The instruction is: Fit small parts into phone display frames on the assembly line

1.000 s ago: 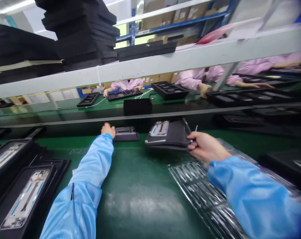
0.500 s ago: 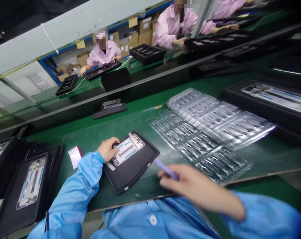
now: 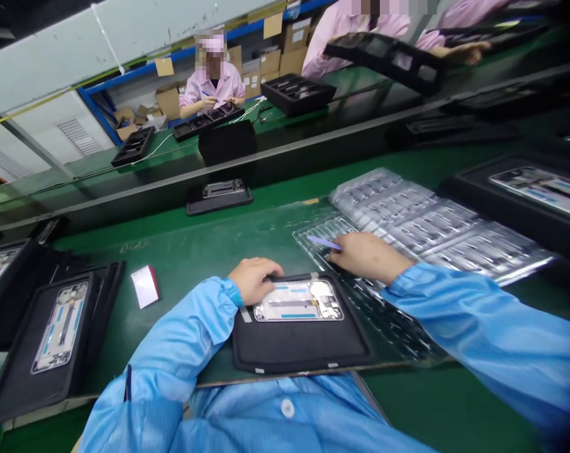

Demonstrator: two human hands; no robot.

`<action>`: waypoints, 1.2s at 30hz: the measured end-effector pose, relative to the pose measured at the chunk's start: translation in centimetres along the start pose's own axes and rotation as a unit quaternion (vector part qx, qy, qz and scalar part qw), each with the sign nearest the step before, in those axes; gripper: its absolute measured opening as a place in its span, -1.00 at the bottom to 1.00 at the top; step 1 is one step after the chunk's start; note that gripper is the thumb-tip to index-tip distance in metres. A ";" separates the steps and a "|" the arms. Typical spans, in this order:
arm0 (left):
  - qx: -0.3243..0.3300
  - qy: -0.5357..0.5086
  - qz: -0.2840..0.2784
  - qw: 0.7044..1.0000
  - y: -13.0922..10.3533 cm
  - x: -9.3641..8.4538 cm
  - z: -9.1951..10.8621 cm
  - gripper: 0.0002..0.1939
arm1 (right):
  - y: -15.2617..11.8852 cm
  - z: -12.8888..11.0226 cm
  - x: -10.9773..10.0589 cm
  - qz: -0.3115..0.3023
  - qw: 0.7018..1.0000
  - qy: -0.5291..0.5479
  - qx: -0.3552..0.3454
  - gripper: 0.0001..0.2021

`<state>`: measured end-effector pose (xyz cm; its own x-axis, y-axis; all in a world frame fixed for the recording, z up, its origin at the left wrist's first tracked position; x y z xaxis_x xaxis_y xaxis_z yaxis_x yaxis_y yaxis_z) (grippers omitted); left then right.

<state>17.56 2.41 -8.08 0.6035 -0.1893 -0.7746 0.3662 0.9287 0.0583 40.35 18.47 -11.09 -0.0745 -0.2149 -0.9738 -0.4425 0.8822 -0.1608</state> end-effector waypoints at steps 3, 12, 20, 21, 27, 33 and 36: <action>-0.005 0.004 0.052 0.999 -1.1 -1.3 -0.1 -0.78 | -0.2 0.3 0.3 0.006 1.000 -0.018 0.006 -0.71; 0.000 -0.003 0.136 0.991 -3.8 -2.6 1.8 -0.86 | -0.7 -0.2 0.1 0.023 0.999 -0.042 0.020 -0.72; -0.013 -0.012 0.168 0.986 -5.5 -2.7 2.5 -0.86 | -2.6 -1.7 -0.4 0.046 0.997 -0.060 0.007 -0.64; -0.018 -0.013 0.172 0.985 -5.6 -2.8 2.5 -0.86 | -2.9 -1.5 -0.7 0.051 0.997 -0.057 0.008 -0.63; -0.024 -0.032 0.180 0.983 -5.3 -2.4 3.3 -0.90 | -2.5 1.5 -3.4 0.054 0.997 0.010 0.053 -0.56; -0.016 -0.059 0.161 0.985 -4.4 -1.3 4.5 -0.88 | -2.0 3.2 -3.8 0.038 0.992 0.100 0.063 -0.65; -0.023 -0.068 0.156 0.985 -3.9 -1.2 4.7 -0.89 | -2.3 3.8 -3.6 0.038 0.987 0.135 0.077 -0.67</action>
<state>18.73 -2.45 -4.47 0.7717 0.0707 -0.6321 0.1160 0.9615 0.2492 45.06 18.81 -7.82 -0.3480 -0.2305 -0.9087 -0.2871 0.9489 -0.1308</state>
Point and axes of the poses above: each hand's wrist, its own y-axis towards the middle knuckle, its own x-axis out of the palm, z = x × y, the point moved 8 cm from there along y, towards the middle knuckle, and after that the axes turned 3 degrees about x, right-handed, at the moved point
